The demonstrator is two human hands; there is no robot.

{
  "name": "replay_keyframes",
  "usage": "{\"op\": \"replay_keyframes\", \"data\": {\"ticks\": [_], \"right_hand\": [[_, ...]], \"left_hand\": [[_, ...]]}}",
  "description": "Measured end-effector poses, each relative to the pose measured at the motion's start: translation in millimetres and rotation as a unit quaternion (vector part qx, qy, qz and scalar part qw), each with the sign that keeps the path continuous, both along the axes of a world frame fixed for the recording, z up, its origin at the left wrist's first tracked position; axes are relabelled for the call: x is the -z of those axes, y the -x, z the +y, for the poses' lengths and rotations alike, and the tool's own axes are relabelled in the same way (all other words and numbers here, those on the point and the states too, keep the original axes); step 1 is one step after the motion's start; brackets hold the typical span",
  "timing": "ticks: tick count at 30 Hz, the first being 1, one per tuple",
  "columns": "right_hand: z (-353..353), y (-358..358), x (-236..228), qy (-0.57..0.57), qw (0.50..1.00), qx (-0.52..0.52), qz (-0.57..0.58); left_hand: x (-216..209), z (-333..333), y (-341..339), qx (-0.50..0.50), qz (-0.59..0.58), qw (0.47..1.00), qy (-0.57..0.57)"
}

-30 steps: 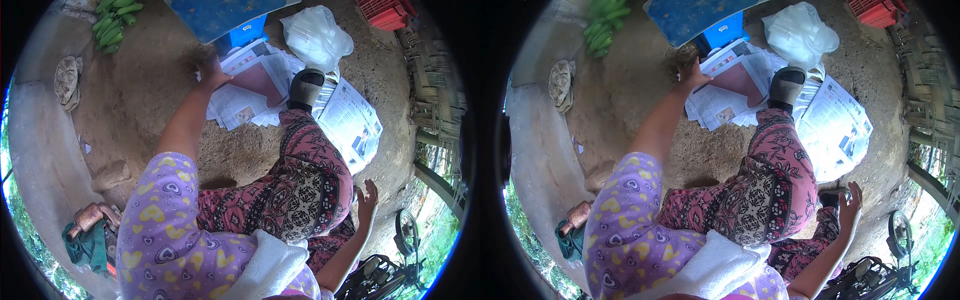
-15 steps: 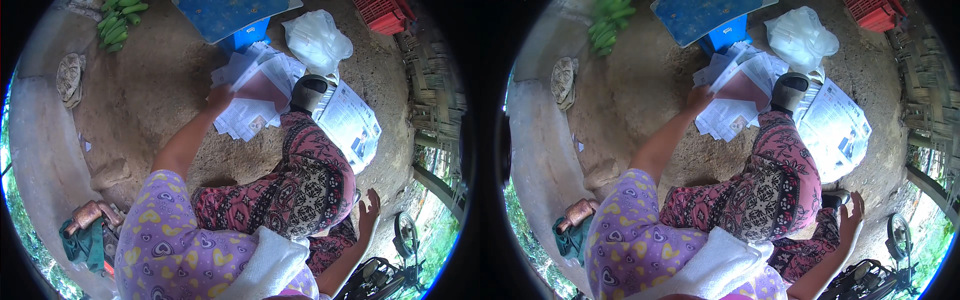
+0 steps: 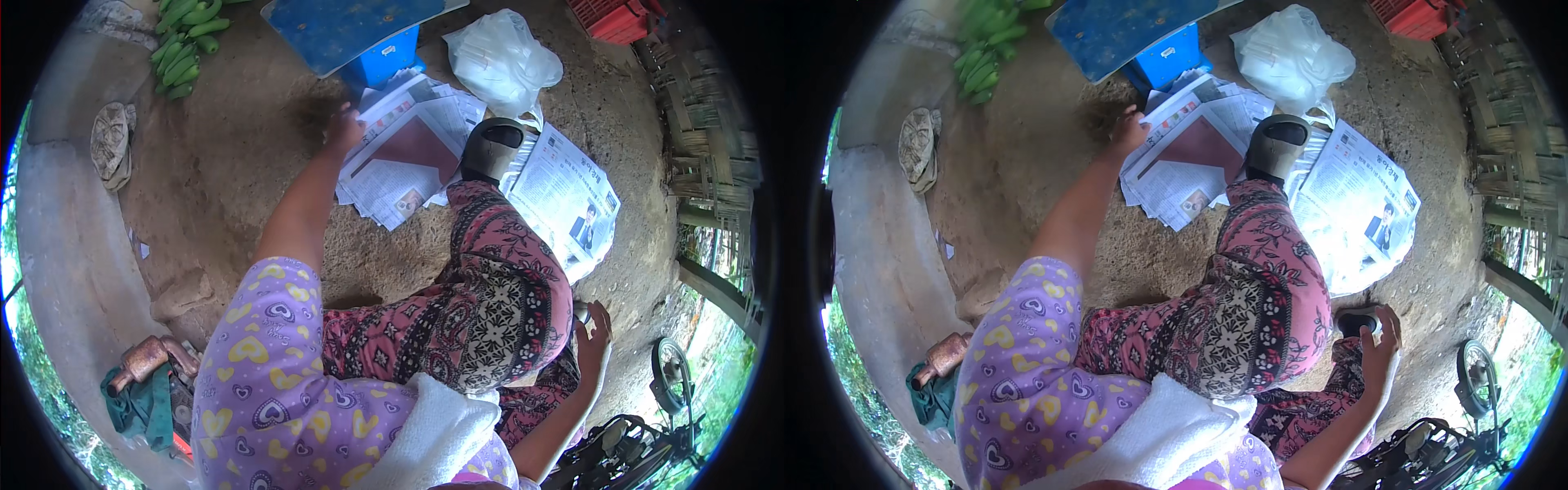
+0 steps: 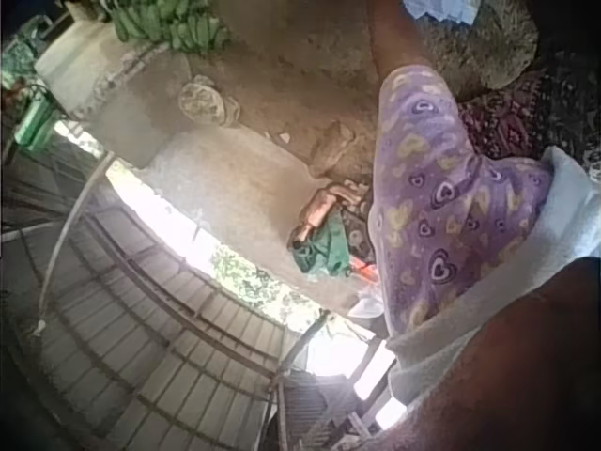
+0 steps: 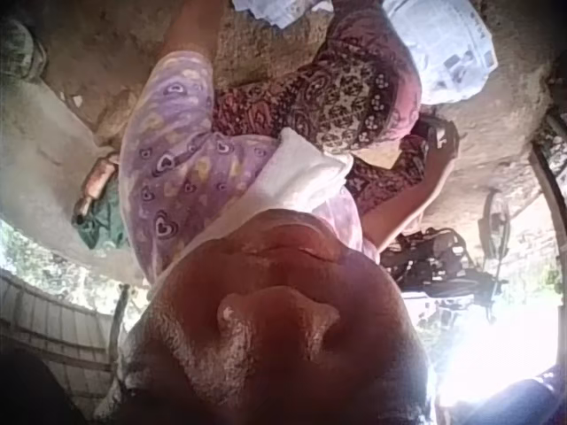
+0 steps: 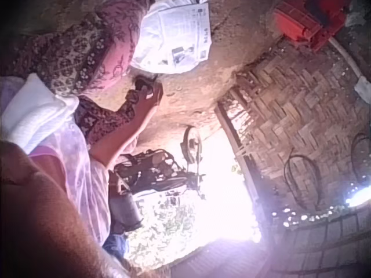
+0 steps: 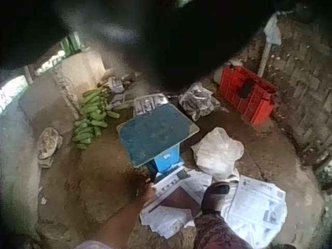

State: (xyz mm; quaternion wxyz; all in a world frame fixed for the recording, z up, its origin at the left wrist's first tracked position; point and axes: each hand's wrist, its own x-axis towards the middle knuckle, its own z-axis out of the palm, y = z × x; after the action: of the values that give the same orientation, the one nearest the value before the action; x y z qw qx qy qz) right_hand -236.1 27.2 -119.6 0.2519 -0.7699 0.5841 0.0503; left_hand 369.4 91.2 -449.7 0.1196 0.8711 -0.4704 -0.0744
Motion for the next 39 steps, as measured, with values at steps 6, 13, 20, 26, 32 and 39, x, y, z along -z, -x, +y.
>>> {"op": "replay_keyframes", "data": {"ticks": [6, 13, 20, 26, 32, 39], "right_hand": [[4, 13, 5, -0.023, 0.999, 0.028, -0.001], [1, 0, 18, -0.059, 0.998, 0.018, -0.024], [3, 9, 12, -0.05, 0.998, 0.033, 0.015], [2, 14, 16, -0.055, 0.998, 0.035, -0.017], [2, 15, 14, -0.051, 0.997, 0.05, -0.02], [-5, 14, 14, -0.034, 0.999, 0.015, -0.004]], "left_hand": [[-19, -35, 20, -0.095, 0.12, 0.982, -0.11], [-1, -21, -20, -0.131, 0.102, 0.981, -0.103], [-25, -44, 37, -0.131, 0.197, 0.956, -0.171], [-8, -32, 33, -0.119, 0.16, 0.975, -0.098], [6, -57, 29, -0.128, 0.214, 0.967, -0.051], [14, -76, 30, -0.219, 0.195, 0.956, -0.021]]}}
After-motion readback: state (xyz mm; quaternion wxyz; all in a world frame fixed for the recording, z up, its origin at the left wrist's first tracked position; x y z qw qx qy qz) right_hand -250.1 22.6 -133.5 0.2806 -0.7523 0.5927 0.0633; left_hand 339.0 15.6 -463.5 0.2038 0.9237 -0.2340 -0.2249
